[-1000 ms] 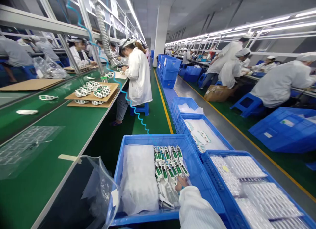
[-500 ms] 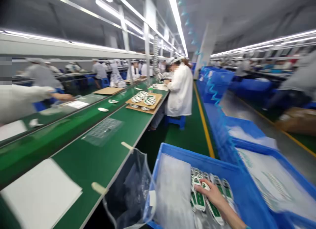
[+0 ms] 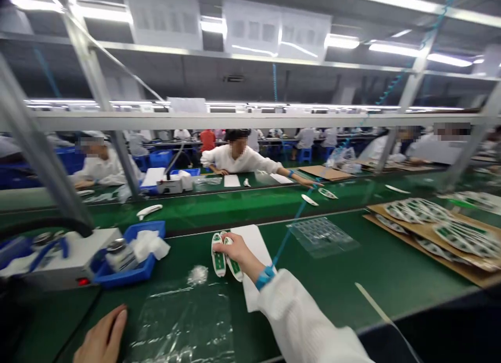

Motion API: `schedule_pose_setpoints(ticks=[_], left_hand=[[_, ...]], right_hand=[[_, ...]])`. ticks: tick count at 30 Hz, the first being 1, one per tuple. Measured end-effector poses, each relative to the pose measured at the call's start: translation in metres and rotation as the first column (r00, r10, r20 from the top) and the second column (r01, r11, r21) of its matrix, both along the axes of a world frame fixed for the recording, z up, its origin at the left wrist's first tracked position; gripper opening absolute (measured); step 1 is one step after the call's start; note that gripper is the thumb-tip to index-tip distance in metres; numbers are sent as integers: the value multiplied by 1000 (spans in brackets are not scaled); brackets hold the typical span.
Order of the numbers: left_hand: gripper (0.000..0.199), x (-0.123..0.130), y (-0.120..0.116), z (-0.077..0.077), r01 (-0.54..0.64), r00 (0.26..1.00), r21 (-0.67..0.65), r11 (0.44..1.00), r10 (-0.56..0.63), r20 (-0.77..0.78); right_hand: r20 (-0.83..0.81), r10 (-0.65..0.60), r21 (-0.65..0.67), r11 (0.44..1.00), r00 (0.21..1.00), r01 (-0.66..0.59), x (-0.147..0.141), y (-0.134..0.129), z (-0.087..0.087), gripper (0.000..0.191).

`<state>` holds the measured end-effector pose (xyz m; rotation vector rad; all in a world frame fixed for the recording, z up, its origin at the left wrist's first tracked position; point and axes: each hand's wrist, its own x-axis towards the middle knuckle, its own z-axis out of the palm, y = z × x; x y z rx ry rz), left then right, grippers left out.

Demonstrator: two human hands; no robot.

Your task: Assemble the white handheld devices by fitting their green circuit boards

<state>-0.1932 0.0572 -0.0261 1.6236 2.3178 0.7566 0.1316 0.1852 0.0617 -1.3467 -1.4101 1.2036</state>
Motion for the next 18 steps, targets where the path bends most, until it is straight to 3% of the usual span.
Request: schedule_pose_setpoints(ticks=[4, 7, 13, 18], left_hand=[[51, 9, -7, 2, -27, 992, 57, 998, 20, 122], [51, 12, -10, 5, -8, 985, 71, 997, -4, 170], [47, 12, -12, 2, -4, 977, 82, 997, -14, 214], [42, 11, -13, -1, 0, 979, 107, 994, -22, 204]], right_hand=[[108, 39, -4, 999, 993, -39, -107, 67, -14, 20], [178, 32, 36, 999, 984, -38, -152, 87, -29, 26], [341, -2, 102, 994, 940, -35, -170, 100, -53, 28], [462, 71, 143, 978, 884, -153, -164, 98, -56, 36]])
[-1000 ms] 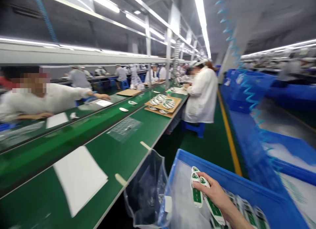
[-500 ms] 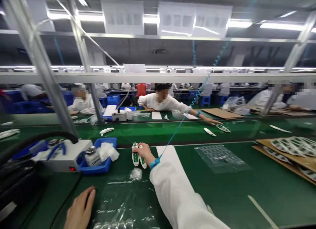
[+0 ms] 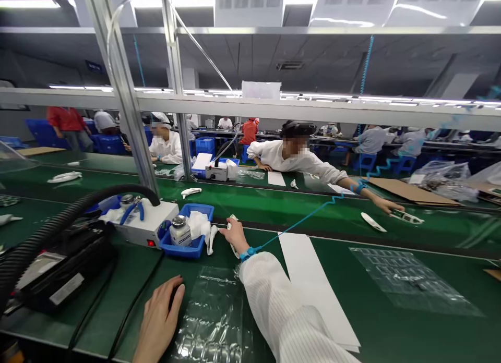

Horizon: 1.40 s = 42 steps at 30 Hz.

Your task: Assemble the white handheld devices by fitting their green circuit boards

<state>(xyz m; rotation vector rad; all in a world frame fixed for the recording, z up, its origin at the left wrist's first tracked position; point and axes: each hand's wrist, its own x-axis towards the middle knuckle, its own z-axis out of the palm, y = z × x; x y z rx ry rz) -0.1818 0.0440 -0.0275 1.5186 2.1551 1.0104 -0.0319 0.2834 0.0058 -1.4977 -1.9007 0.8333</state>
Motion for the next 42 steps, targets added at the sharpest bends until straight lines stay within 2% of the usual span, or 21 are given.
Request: schedule_pose_setpoints(ticks=[4, 6, 9, 11, 12, 15, 17, 20, 23, 28, 33, 38, 42], left_hand=[[44, -3, -1, 4, 40, 998, -26, 999, -42, -49], [45, -1, 1, 11, 99, 993, -58, 993, -102, -63], [42, 12, 15, 26, 218, 971, -51, 975, -222, -89], [39, 26, 33, 35, 285, 948, -34, 958, -287, -138], [38, 33, 44, 38, 300, 938, -33, 953, -301, -172], [39, 51, 79, 40, 271, 926, -59, 961, -277, -258], [35, 59, 97, 36, 240, 921, -85, 967, -255, -293], [31, 65, 112, 30, 204, 918, -104, 973, -227, -325], [30, 67, 120, 26, 171, 923, -90, 981, -191, -333], [33, 73, 136, 23, 114, 948, -53, 992, -124, -292], [37, 76, 152, 16, 122, 962, -21, 992, -123, -244], [40, 70, 160, 8, 162, 964, 10, 987, -156, -214], [40, 64, 163, 0, 165, 970, 37, 986, -155, -189]], right_hand=[[93, 78, 23, 996, 993, -81, 14, -12, 7, 77], [162, 102, 26, 994, 982, -107, 25, -21, 12, 85], [282, 147, 45, 985, 948, -166, 42, -38, 19, 63], [367, 186, 68, 972, 912, -226, 47, -50, 22, 47], [410, 208, 77, 962, 888, -261, 47, -56, 23, 44], [534, 263, 83, 929, 803, -359, 43, -69, 26, 47], [602, 280, 76, 912, 748, -403, 41, -73, 27, 41], [667, 296, 73, 887, 684, -455, 43, -72, 29, 30], [686, 312, 88, 861, 657, -501, 52, -69, 29, 32], [645, 322, 150, 836, 693, -528, 69, -68, 25, 45], [522, 324, 207, 849, 789, -486, 78, -67, 22, 53], [325, 195, 234, 932, 926, -278, 81, -46, 24, 45], [214, 46, 171, 982, 976, -84, 70, -24, 20, 30]])
